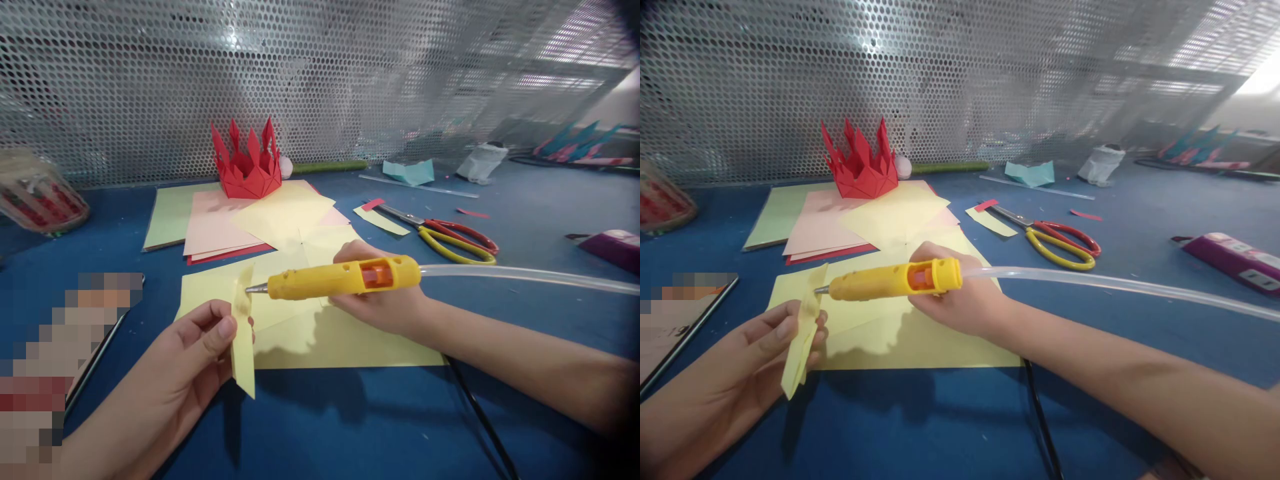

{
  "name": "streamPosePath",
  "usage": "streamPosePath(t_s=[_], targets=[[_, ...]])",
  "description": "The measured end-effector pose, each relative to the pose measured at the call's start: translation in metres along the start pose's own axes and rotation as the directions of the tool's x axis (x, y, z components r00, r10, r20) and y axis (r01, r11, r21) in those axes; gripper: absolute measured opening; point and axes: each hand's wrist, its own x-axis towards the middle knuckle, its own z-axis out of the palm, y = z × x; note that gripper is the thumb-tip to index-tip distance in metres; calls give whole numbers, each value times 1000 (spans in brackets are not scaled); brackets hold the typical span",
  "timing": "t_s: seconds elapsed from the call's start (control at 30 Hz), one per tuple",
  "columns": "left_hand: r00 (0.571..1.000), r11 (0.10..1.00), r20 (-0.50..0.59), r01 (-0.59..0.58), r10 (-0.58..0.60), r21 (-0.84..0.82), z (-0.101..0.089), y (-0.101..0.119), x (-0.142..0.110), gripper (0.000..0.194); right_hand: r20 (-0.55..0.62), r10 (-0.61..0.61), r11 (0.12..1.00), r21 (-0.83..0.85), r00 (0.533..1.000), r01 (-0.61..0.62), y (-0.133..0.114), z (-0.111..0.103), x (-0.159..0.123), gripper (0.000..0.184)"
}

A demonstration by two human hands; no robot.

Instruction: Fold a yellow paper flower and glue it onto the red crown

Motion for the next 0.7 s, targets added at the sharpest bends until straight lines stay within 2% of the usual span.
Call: streamPosePath(t_s=[0.2,0.33,0.4,0.5,0.6,0.7], targets=[[1000,999,-19,19,-20,-46,2,3,2,21,53,-90,995,55,995,87,-1,0,-1,16],[1000,1000,-8,13,-13,-24,-2,3,3,13,89,-79,994,76,993,72,-1,0,1,16],[1000,1000,29,-5,4,25,-5,1,3,11,110,-65,994,90,992,56,-1,0,2,15],[993,994,116,-33,21,102,-10,-1,6,20,139,-50,993,114,989,34,-1,0,2,15],[984,995,175,-39,22,92,-13,-1,8,28,167,-38,991,133,985,16,-1,0,2,17],[987,995,160,-26,10,97,-12,0,9,23,193,-39,988,157,980,9,-1,-1,2,17]])
